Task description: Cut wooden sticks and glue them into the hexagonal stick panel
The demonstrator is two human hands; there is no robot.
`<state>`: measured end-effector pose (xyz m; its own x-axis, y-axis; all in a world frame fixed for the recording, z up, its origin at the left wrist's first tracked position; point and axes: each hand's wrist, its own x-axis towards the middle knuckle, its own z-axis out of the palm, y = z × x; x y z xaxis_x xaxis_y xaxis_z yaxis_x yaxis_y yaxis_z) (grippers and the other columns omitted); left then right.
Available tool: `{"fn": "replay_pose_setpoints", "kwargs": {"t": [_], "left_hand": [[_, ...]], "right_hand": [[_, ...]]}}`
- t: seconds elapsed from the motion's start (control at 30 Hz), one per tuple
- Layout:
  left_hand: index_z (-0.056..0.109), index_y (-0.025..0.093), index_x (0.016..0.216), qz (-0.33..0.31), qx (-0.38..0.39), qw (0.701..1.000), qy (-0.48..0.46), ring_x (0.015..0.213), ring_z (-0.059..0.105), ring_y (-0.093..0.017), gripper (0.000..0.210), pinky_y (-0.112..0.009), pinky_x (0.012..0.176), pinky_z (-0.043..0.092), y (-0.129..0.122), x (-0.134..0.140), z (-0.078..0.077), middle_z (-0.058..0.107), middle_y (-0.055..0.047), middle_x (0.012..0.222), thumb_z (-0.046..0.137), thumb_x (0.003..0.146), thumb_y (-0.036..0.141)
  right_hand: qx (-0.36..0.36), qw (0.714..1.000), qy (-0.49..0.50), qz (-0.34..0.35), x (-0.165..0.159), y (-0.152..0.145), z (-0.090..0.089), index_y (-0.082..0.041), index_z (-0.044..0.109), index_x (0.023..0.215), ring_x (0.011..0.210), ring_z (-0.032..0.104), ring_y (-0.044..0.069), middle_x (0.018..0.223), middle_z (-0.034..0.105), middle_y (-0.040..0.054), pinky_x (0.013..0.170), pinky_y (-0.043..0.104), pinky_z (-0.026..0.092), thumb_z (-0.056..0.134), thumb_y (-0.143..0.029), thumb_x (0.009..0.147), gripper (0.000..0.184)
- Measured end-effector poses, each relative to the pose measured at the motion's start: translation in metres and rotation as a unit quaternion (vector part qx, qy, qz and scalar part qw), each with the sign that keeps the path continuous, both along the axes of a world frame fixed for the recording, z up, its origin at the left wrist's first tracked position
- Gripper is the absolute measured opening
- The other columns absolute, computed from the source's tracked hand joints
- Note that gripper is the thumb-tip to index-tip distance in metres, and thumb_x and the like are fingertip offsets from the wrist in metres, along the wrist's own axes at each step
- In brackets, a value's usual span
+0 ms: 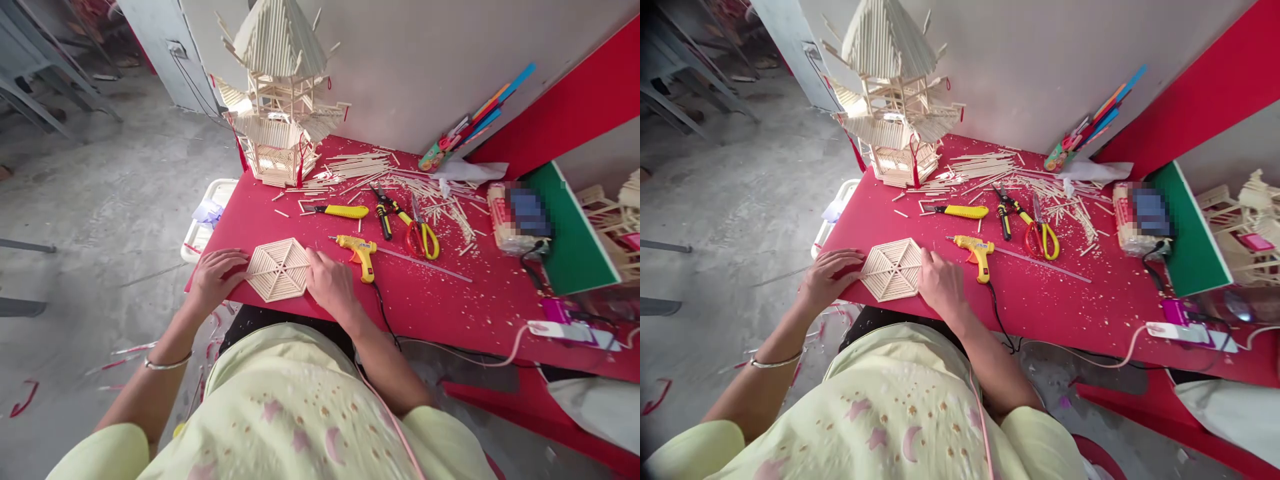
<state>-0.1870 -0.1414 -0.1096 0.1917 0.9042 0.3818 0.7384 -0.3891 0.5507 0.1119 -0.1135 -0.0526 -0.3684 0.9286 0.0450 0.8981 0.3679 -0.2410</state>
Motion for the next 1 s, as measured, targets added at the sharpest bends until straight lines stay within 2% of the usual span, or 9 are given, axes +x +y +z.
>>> {"fn": "replay_pose_setpoints", "kwargs": {"t": [0.1,0.2,0.3,0.4,0.47,0.57,0.7,0.87,1.0], "left_hand": [[0.079,0.027,0.114,-0.028,-0.012,0.999,0.015,0.126,0.071,-0.029,0.026,-0.051,0.113,0.051,0.023,0.003,0.005,0.079,-0.007,0.128,0.071,0.097,0.044],[0.081,0.028,0.113,-0.043,-0.031,0.999,0.012,0.126,0.07,-0.03,0.03,-0.052,0.114,0.051,0.037,0.004,0.013,0.079,-0.006,0.127,0.07,0.096,0.05],[0.081,0.028,0.114,-0.03,-0.042,0.999,-0.015,0.123,0.072,-0.028,0.032,-0.05,0.112,0.053,0.033,0.001,0.016,0.079,-0.007,0.128,0.068,0.097,0.051],[0.08,0.031,0.119,-0.01,-0.046,0.999,0.016,0.132,0.066,-0.031,0.038,-0.054,0.118,0.048,0.013,-0.005,0.01,0.074,-0.008,0.138,0.074,0.092,0.056],[0.077,0.033,0.127,-0.017,-0.055,0.997,0.049,0.142,0.059,-0.036,0.051,-0.06,0.123,0.04,-0.001,-0.008,0.005,0.067,-0.008,0.149,0.08,0.085,0.061],[0.071,0.037,0.138,-0.024,-0.058,0.996,0.069,0.148,0.053,-0.036,0.054,-0.061,0.127,0.032,-0.008,-0.006,-0.002,0.062,-0.007,0.155,0.076,0.089,0.06],[0.071,0.038,0.138,-0.038,-0.053,0.995,0.079,0.148,0.053,-0.033,0.042,-0.059,0.128,0.03,0.012,0.005,-0.002,0.064,-0.004,0.154,0.065,0.099,0.052],[0.073,0.036,0.137,-0.073,-0.043,0.992,0.091,0.147,0.054,-0.032,0.039,-0.059,0.126,0.033,0.048,0.03,0.006,0.064,-0.005,0.154,0.06,0.102,0.048],[0.076,0.034,0.134,-0.101,-0.059,0.985,0.125,0.145,0.056,-0.034,0.037,-0.06,0.124,0.036,0.066,0.037,0.017,0.062,-0.006,0.155,0.055,0.104,0.042]], "right_hand": [[0.018,0.999,0.012,-0.025,0.017,-0.02,-0.007,-0.02,0.06,0.151,0.092,0.075,0.021,0.127,0.076,0.0116,0.076,0.029,0.055,0.045,-0.022,0.103,0.05],[0.087,0.992,0.04,-0.086,0.044,-0.03,-0.014,-0.021,0.066,0.144,0.101,0.073,0.022,0.124,0.077,0.0109,0.082,0.031,0.054,0.046,-0.026,0.106,0.044],[0.139,0.968,-0.004,-0.209,0.073,-0.025,-0.019,-0.017,0.065,0.143,0.108,0.068,0.029,0.123,0.073,0.0162,0.08,0.035,0.05,0.051,-0.039,0.106,0.046],[0.08,0.955,-0.065,-0.279,0.09,-0.012,-0.024,-0.015,0.066,0.137,0.094,0.067,0.027,0.114,0.071,0.0157,0.067,0.033,0.041,0.058,-0.05,0.101,0.05],[0.044,0.955,-0.082,-0.282,0.092,-0.004,-0.028,-0.016,0.069,0.127,0.086,0.066,0.024,0.106,0.07,0.0125,0.063,0.032,0.035,0.059,-0.047,0.101,0.042],[0.05,0.951,-0.099,-0.29,0.089,-0.002,-0.034,-0.016,0.07,0.12,0.08,0.064,0.021,0.102,0.069,0.0111,0.059,0.032,0.028,0.054,-0.04,0.104,0.033],[0.077,0.928,-0.125,-0.343,0.092,-0.013,-0.04,-0.016,0.067,0.126,0.074,0.063,0.02,0.104,0.066,0.0122,0.055,0.033,0.021,0.049,-0.039,0.106,0.036],[0.068,0.912,-0.13,-0.382,0.107,-0.01,-0.04,-0.016,0.064,0.133,0.079,0.065,0.021,0.109,0.065,0.0139,0.055,0.031,0.026,0.046,-0.041,0.108,0.04],[0.004,0.919,-0.138,-0.368,0.113,-0.001,-0.02,-0.015,0.067,0.131,0.09,0.069,0.024,0.111,0.067,0.0151,0.061,0.03,0.037,0.045,-0.046,0.109,0.044]]}}
